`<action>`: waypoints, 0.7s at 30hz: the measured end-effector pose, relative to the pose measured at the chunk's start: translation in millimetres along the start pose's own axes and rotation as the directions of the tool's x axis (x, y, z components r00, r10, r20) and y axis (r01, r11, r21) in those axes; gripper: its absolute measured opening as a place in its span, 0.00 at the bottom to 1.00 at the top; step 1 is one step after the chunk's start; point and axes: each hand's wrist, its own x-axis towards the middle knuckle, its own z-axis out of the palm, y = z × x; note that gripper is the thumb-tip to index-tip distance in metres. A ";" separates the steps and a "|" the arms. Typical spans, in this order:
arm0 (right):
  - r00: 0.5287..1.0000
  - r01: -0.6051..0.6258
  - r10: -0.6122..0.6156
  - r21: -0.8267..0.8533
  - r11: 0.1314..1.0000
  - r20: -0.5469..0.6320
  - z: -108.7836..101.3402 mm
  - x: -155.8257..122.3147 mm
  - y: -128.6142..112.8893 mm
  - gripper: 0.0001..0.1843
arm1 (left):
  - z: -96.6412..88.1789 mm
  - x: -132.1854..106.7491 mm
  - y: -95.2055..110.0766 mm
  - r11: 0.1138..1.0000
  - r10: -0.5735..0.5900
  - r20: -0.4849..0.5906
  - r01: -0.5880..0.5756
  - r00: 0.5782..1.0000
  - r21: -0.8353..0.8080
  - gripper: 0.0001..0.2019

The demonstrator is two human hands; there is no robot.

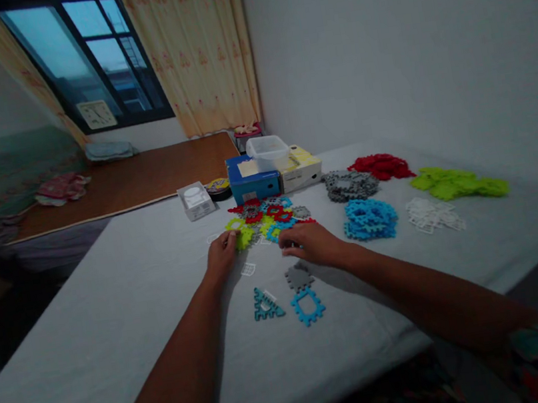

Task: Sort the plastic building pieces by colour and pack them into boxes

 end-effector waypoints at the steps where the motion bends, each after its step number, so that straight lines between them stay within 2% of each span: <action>1: 0.998 -0.024 0.027 0.044 0.999 -0.062 -9.0 -11.5 9.3 0.04 | -0.8 0.3 0.1 1.000 0.000 0.000 0.000 1.000 0.002 0.25; 3: 0.971 -0.118 0.142 0.133 0.984 -0.191 -27.9 -40.0 37.8 0.05 | -2.0 1.5 -0.9 1.000 -0.004 0.001 0.004 1.000 0.015 0.25; 5: 0.894 -0.248 0.304 0.202 0.947 -0.328 -47.0 -75.1 77.5 0.07 | -2.5 3.1 -2.6 1.000 -0.013 0.005 0.013 1.000 0.028 0.25; 7: 0.760 -0.381 0.449 0.238 0.894 -0.470 -65.4 -114.2 123.3 0.11 | -2.7 4.3 -3.8 0.999 -0.016 0.010 0.016 1.000 0.042 0.25; 10: 0.538 -0.553 0.574 0.256 0.793 -0.617 -87.6 -170.9 187.8 0.14 | -3.4 4.6 -3.0 0.997 -0.024 0.003 0.023 1.000 0.074 0.25; 12: 0.461 -0.652 0.644 0.260 0.712 -0.610 -96.6 -200.6 219.1 0.13 | -4.4 3.9 -1.0 0.996 -0.024 -0.004 0.024 1.000 0.090 0.25; 14: 0.452 -0.722 0.687 0.219 0.656 -0.569 -101.4 -219.9 237.5 0.12 | -5.2 3.3 0.5 0.996 -0.014 0.000 0.014 1.000 0.092 0.25; 16: 0.463 -0.766 0.696 0.149 0.626 -0.549 -104.3 -227.5 242.5 0.12 | -5.3 3.4 0.7 0.996 -0.007 0.002 0.006 1.000 0.086 0.25; 19: 0.469 -0.786 0.651 0.055 0.616 -0.597 -107.6 -214.2 226.1 0.17 | -4.1 4.5 -0.6 0.997 -0.019 -0.005 0.020 1.000 0.072 0.24; 20: 0.488 -0.770 0.620 0.032 0.637 -0.614 -107.5 -202.9 214.3 0.18 | -3.5 4.6 -0.8 0.997 -0.028 -0.007 0.028 1.000 0.068 0.24; 21: 0.528 -0.732 0.578 0.011 0.681 -0.622 -105.9 -188.5 199.4 0.18 | -2.8 4.6 -0.6 0.997 -0.036 -0.008 0.037 0.999 0.064 0.25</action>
